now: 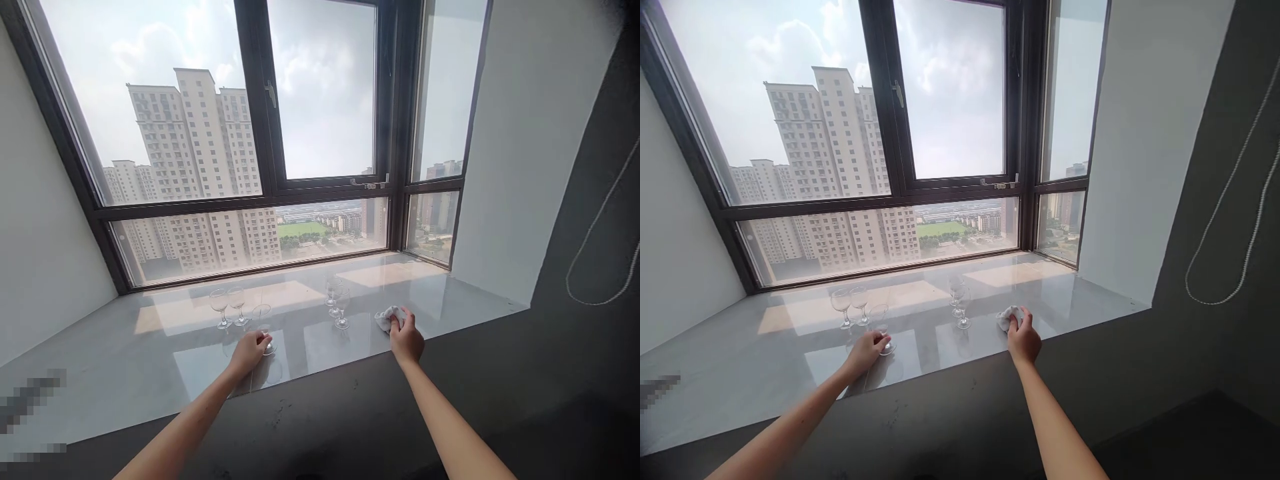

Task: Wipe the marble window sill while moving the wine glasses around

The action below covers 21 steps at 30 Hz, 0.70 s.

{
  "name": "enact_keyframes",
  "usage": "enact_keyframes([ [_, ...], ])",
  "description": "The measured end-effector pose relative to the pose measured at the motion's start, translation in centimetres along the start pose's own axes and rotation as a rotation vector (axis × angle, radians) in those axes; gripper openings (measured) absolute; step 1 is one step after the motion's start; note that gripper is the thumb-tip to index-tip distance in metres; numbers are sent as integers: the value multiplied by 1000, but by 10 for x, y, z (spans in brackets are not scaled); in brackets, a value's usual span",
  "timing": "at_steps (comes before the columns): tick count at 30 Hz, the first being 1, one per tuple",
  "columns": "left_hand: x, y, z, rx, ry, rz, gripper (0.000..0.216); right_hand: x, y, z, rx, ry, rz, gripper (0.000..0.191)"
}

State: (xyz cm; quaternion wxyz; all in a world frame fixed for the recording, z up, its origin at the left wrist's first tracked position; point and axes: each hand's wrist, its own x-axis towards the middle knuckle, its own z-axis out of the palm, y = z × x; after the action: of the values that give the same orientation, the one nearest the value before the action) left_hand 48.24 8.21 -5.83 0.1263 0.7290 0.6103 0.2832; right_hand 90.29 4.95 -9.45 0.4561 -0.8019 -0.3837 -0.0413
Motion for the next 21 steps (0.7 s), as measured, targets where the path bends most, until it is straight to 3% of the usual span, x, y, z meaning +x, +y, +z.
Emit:
enact_keyframes([
  [4,-5,21,19,100,28,38,32,-1,0,0,11,-5,-7,46],
  [11,-14,27,20,318,116,57,30,-2,-1,-3,51,9,34,49],
  [15,-14,28,22,379,159,56,29,-10,-5,-15,220,24,96,49],
  [18,-15,31,21,410,175,101,29,-26,-25,-27,444,25,139,53],
  [21,-18,36,19,407,171,140,27,-47,-65,-41,652,-33,75,59],
])
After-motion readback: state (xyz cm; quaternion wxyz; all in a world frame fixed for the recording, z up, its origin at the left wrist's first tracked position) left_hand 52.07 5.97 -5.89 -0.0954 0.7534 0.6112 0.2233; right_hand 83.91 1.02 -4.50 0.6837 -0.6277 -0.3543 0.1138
